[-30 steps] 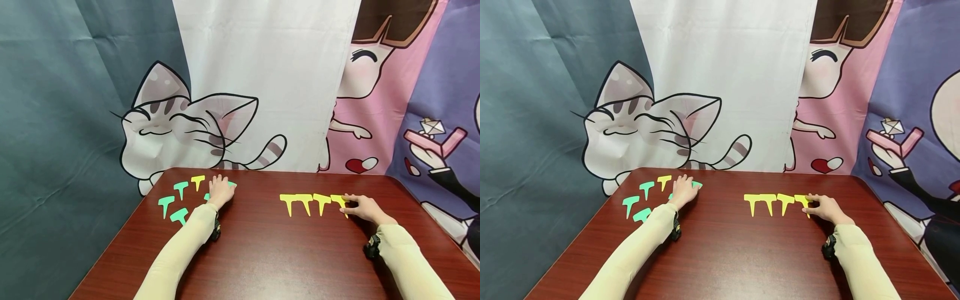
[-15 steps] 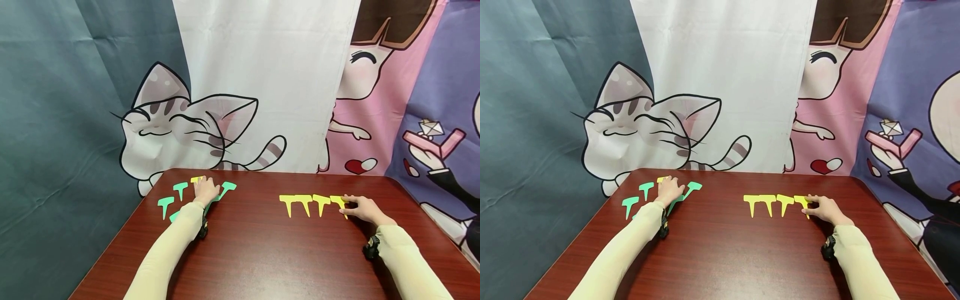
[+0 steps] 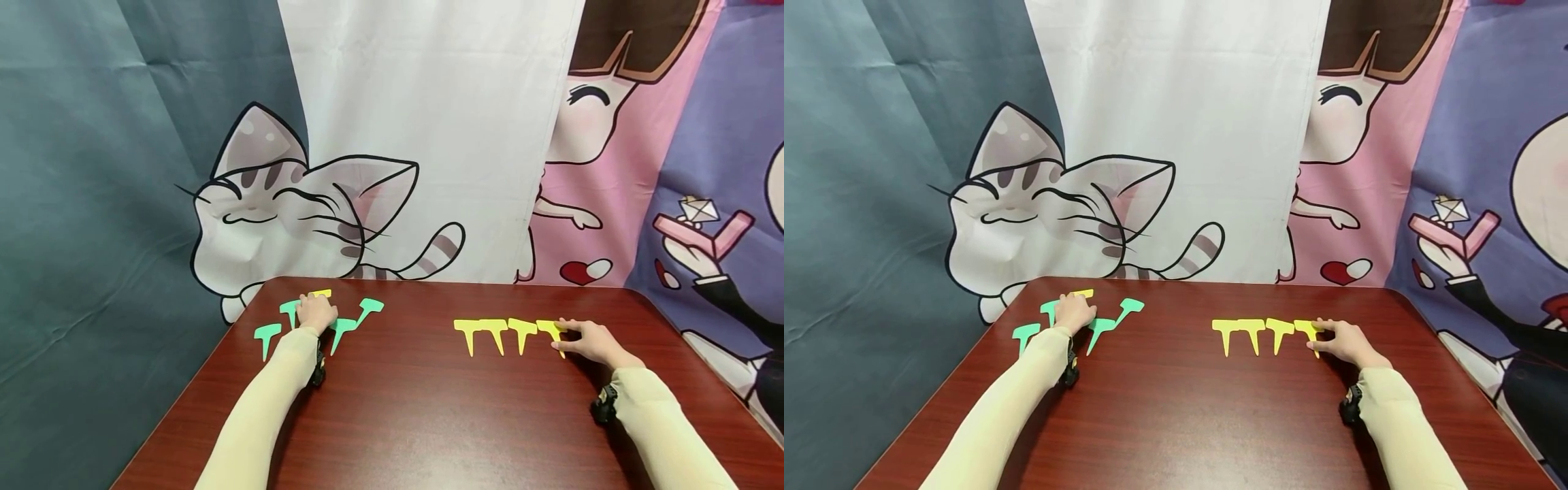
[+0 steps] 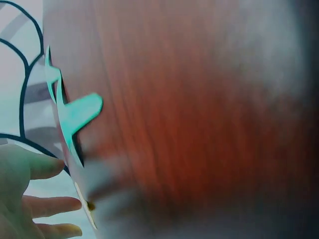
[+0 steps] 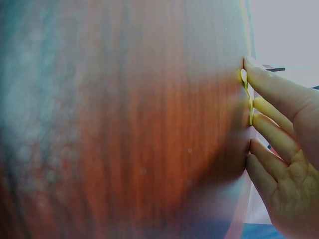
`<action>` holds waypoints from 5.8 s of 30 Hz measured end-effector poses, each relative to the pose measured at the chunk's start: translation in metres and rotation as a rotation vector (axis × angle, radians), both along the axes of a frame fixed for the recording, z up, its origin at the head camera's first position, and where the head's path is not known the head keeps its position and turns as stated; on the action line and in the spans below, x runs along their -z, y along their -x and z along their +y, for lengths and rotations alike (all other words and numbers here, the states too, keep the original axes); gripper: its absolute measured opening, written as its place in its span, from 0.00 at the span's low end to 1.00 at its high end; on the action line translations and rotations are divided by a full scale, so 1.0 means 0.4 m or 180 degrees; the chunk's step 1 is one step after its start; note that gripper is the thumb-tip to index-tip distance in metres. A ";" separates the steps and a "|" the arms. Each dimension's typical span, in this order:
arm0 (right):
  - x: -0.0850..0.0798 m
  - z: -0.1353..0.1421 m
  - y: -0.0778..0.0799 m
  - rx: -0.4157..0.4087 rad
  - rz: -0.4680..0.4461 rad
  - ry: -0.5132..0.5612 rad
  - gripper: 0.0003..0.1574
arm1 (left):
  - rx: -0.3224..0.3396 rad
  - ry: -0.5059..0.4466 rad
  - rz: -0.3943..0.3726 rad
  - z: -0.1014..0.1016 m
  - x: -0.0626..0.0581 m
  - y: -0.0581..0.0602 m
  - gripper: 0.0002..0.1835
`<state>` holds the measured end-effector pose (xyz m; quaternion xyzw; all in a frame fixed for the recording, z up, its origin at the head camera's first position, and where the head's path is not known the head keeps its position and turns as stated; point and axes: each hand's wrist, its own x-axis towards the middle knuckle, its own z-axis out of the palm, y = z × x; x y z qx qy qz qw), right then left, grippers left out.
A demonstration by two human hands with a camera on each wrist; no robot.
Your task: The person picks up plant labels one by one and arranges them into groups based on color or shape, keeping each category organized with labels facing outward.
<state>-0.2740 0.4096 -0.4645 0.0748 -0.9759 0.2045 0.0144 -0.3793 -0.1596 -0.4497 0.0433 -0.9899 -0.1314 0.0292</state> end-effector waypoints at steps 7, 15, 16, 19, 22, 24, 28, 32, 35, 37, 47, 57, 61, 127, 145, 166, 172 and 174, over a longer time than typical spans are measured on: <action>-0.001 -0.003 0.003 0.0003 -0.0030 0.0043 0.47 | -0.0173 0.0012 -0.0079 -0.037 0.003 0.014 0.20; -0.009 -0.008 0.004 0.0013 -0.0026 0.0044 0.47 | -0.0227 -0.0175 0.0032 -0.062 0.003 0.028 0.23; -0.009 -0.008 0.003 0.0010 -0.0021 0.0045 0.47 | -0.0244 -0.0190 0.0034 -0.065 0.004 0.029 0.24; -0.010 -0.011 0.001 -0.0001 -0.0005 0.0033 0.47 | -0.0289 -0.0205 0.0022 -0.068 0.002 0.030 0.25; -0.011 -0.011 0.000 0.0007 -0.0003 0.0030 0.47 | -0.0289 -0.0225 0.0013 -0.067 0.000 0.032 0.23; -0.011 -0.010 -0.001 0.0013 -0.0016 0.0041 0.47 | -0.0287 -0.0257 0.0019 -0.065 -0.001 0.034 0.20; -0.011 -0.009 -0.001 0.0019 -0.0020 0.0058 0.47 | -0.0316 -0.0242 0.0011 -0.060 -0.003 0.036 0.19; -0.009 -0.008 -0.003 0.0026 -0.0014 0.0063 0.46 | -0.0397 -0.0274 -0.0021 -0.052 -0.006 0.033 0.23; -0.009 -0.007 -0.005 0.0034 -0.0025 0.0066 0.46 | -0.0479 -0.0359 -0.0035 -0.048 -0.007 0.034 0.24; -0.009 -0.007 -0.006 0.0046 -0.0029 0.0075 0.46 | -0.0535 -0.0394 -0.0045 -0.046 -0.006 0.038 0.24; -0.010 -0.009 -0.007 0.0055 -0.0028 0.0045 0.46 | -0.0733 -0.0608 -0.0050 -0.051 0.005 0.066 0.25; -0.004 -0.008 -0.005 0.0036 -0.0006 0.0067 0.45 | -0.0709 -0.0630 -0.0136 -0.059 -0.008 0.056 0.26; -0.004 -0.007 -0.004 0.0035 -0.0014 0.0050 0.45 | -0.0648 -0.0580 -0.0106 -0.066 -0.004 0.050 0.25; -0.003 -0.004 -0.004 0.0014 -0.0023 0.0082 0.45 | -0.0151 -0.0688 0.0348 -0.025 -0.029 0.019 0.13; -0.006 -0.002 -0.005 -0.0002 -0.0021 0.0087 0.45 | -0.0017 -0.0808 0.0460 0.045 -0.039 -0.015 0.13; 0.001 -0.002 0.000 -0.0015 0.0007 0.0029 0.46 | 0.0115 -0.0789 0.0452 0.145 -0.039 -0.053 0.13; 0.003 -0.001 0.000 -0.0005 0.0013 0.0043 0.46 | 0.0209 -0.0755 0.0476 0.184 -0.039 -0.069 0.11; 0.004 0.000 0.000 0.0001 0.0031 0.0050 0.45 | 0.0215 -0.0751 0.0458 0.194 -0.037 -0.074 0.11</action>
